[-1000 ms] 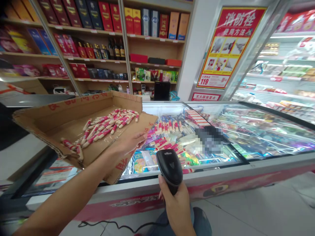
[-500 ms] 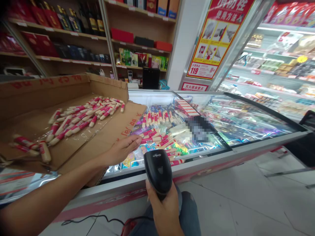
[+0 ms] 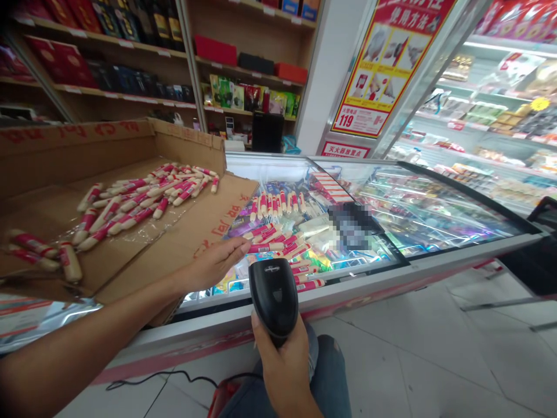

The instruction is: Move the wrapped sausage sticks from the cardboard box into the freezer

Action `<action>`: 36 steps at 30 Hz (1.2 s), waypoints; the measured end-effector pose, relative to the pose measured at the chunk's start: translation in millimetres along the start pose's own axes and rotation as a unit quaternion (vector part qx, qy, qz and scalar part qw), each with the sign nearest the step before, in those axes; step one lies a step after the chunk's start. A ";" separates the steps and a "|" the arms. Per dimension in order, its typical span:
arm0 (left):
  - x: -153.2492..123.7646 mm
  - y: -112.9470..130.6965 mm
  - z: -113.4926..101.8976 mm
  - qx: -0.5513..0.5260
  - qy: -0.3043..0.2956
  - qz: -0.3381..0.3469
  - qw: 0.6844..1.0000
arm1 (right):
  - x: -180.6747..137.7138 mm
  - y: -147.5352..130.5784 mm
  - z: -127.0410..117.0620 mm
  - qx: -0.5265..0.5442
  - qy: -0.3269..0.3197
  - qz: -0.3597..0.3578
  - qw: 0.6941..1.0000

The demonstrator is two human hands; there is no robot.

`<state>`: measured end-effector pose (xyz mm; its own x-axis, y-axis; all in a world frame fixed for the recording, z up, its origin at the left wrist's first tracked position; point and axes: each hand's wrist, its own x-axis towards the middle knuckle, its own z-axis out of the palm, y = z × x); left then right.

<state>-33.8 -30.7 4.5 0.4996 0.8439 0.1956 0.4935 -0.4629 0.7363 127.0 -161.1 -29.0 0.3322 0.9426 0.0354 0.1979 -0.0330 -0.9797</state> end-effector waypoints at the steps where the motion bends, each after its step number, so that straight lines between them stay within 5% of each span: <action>1: 0.0 -0.3 0.2 0.000 0.004 -0.002 1.000 | -0.2 -0.2 0.3 -0.001 0.004 -0.003 1.000; 36: 0.2 1.7 1.4 0.006 0.005 -0.021 1.000 | 0.3 -4.1 3.2 0.017 0.006 0.026 1.000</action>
<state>-31.9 -31.7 4.9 0.4719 0.8648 0.1717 0.5226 -0.4311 0.7356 123.3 -159.7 -25.7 0.3523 0.9358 -0.0130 0.1486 -0.0697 -0.9864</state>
